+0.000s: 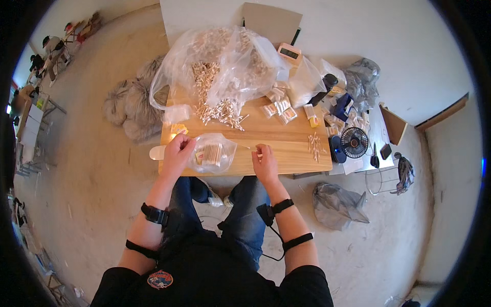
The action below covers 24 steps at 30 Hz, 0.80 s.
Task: Counting and packaging cotton swabs into small plastic bags.
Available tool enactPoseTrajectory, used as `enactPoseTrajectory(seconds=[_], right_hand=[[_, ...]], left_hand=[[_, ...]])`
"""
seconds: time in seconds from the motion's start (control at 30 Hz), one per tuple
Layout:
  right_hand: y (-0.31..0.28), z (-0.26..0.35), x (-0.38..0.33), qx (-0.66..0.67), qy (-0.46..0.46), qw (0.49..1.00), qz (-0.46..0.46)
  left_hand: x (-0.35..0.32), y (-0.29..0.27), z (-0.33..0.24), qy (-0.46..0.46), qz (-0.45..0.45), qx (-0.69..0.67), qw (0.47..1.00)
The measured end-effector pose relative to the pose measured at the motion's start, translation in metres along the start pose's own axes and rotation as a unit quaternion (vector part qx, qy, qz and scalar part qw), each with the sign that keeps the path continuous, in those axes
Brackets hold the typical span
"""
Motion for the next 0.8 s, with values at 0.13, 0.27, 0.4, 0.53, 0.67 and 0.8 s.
enactPoseTrajectory(seconds=[0.13,0.27,0.4,0.53,0.67,0.8], right_hand=[[-0.011,-0.02,0.008,0.015,0.015,1.0,-0.022],[-0.023,-0.02,0.017,-0.004,0.024,0.999,-0.03],[-0.026,-0.022,0.02,0.007,0.046,0.999,-0.019],[-0.026,-0.062,0.047,-0.062,0.058,0.996,-0.002],[-0.033,-0.102,0.095,-0.222,0.063,0.973,0.005],[-0.04,-0.147,0.137,-0.251,0.131,0.958,0.038]], left_hand=[[-0.004,0.0,-0.004,-0.006,0.019,-0.01,1.0],[-0.003,0.003,-0.003,-0.003,0.033,-0.001,0.999],[-0.002,0.002,0.003,-0.03,0.021,0.001,0.999],[-0.002,-0.001,-0.008,-0.014,0.02,0.001,1.0],[-0.004,-0.005,-0.013,-0.018,0.02,0.021,0.999],[-0.006,-0.009,-0.017,-0.02,0.025,0.025,0.999]])
Point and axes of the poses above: each hand's wrist, its own x-axis towards the middle knuckle, its own y-axis out of the palm, z = x × y, the point moved 6 cm from there along x, towards the middle knuckle, and after that the axes turned 2 degrees about -z, right-handed, at the moved point
